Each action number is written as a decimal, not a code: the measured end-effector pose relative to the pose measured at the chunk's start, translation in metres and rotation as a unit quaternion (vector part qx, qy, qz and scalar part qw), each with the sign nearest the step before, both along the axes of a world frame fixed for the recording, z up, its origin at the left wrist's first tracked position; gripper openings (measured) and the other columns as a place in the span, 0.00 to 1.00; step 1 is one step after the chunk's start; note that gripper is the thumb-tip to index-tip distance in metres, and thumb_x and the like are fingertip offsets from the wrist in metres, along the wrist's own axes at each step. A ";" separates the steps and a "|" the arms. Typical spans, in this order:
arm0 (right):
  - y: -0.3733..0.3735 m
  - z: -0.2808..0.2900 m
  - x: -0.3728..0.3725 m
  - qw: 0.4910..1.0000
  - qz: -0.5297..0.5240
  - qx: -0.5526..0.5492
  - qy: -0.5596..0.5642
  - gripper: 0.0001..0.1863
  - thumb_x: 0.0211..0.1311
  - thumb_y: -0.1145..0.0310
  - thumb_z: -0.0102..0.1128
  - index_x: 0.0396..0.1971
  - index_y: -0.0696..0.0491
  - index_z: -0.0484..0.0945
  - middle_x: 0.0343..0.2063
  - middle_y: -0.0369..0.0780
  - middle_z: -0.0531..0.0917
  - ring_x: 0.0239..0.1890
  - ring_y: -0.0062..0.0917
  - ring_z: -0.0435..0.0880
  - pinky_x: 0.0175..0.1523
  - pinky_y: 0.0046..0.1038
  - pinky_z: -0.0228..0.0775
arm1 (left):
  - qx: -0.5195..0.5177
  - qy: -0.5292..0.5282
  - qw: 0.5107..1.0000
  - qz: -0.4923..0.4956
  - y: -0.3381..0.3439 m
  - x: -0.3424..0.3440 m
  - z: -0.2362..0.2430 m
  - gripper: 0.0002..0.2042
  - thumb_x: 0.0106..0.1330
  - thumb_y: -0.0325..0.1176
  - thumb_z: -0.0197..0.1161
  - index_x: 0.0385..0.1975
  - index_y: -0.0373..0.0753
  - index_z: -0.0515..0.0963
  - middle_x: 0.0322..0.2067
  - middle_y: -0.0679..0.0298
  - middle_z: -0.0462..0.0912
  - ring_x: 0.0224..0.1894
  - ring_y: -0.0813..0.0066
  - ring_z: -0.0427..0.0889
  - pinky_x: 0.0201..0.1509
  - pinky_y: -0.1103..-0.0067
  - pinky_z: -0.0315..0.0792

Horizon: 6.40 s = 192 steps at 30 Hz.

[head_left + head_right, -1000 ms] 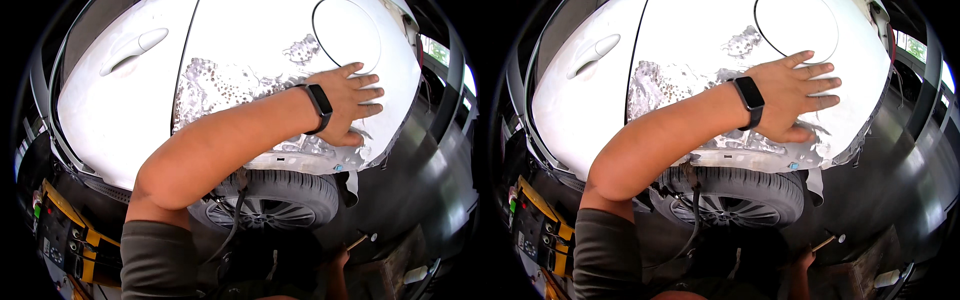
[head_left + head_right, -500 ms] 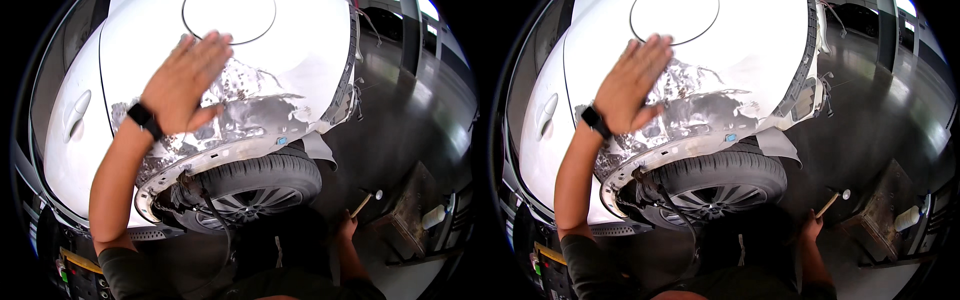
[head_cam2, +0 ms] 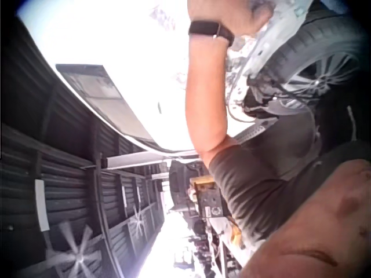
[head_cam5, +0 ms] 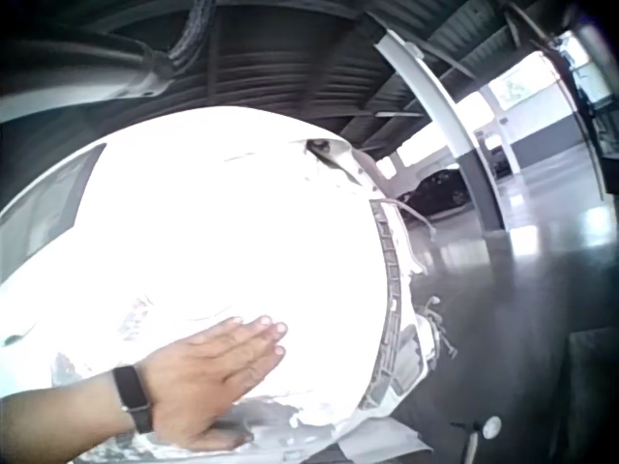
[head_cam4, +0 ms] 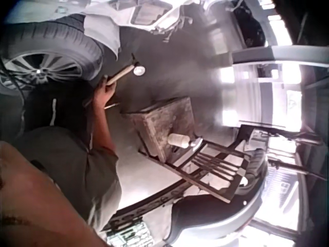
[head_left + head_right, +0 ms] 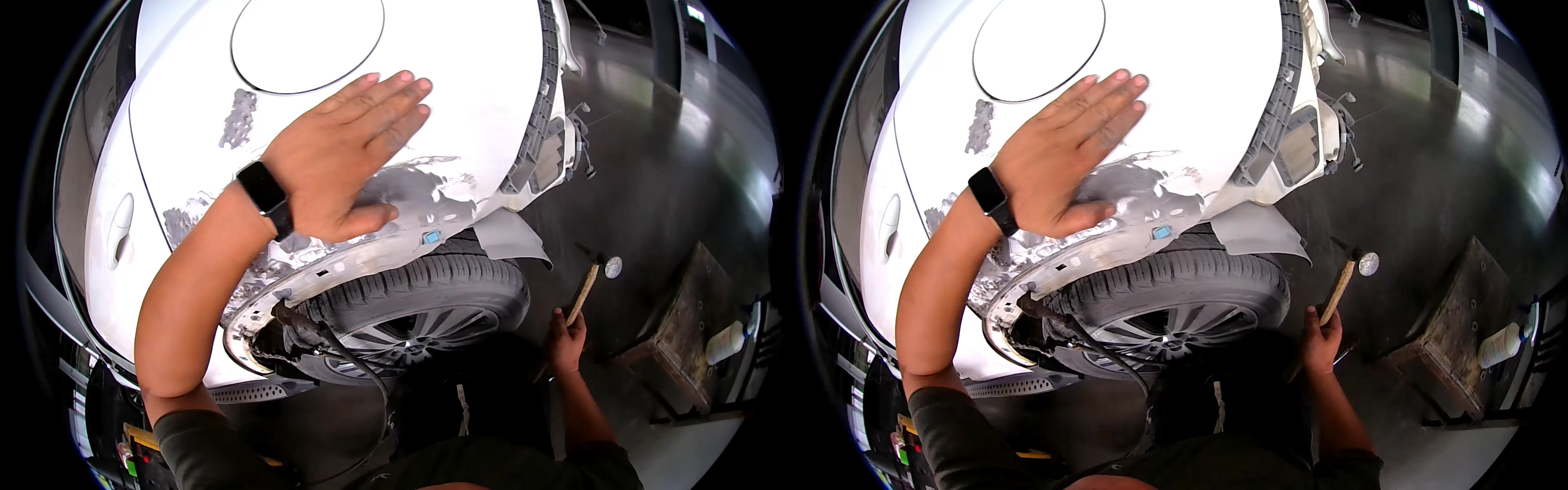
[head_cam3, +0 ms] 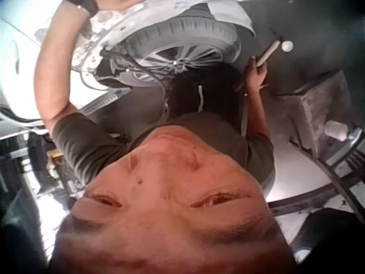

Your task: The person uses a hammer to strike the white body panel of a car and then uses a dent puller tool to pull the damaged metal surface outward.

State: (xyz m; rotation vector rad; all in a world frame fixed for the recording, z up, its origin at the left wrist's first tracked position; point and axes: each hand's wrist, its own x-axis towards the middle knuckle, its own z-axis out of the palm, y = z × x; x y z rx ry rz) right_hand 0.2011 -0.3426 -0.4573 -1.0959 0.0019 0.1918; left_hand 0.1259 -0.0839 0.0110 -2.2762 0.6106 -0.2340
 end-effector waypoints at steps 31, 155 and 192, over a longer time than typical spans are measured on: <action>-0.034 0.108 -0.021 0.983 0.002 -0.001 -0.181 0.07 0.74 0.69 0.59 0.37 0.53 0.71 0.20 0.28 0.71 0.19 0.10 0.68 0.24 0.16 0.59 | -0.005 -0.078 0.994 0.077 0.012 -0.066 -0.012 0.43 0.59 0.45 0.61 0.76 0.40 0.56 0.76 0.58 0.57 0.79 0.62 0.53 0.82 0.64 0.46; 0.092 0.232 -0.022 0.750 0.040 -0.106 -0.652 0.08 0.71 0.70 0.60 0.35 0.61 0.77 0.20 0.35 0.77 0.21 0.20 0.74 0.27 0.26 0.66 | -0.074 -0.291 0.951 0.072 0.059 -0.123 -0.039 0.41 0.56 0.45 0.64 0.73 0.45 0.63 0.75 0.59 0.61 0.77 0.57 0.57 0.80 0.58 0.50; 0.144 0.184 -0.056 0.727 0.072 -0.149 -0.667 0.22 0.48 0.68 0.74 0.42 0.57 0.73 0.32 0.48 0.83 0.31 0.44 0.87 0.37 0.38 0.81 | -0.080 -0.289 0.950 0.084 0.069 -0.136 -0.042 0.40 0.54 0.43 0.64 0.73 0.50 0.65 0.75 0.63 0.62 0.77 0.61 0.58 0.81 0.59 0.48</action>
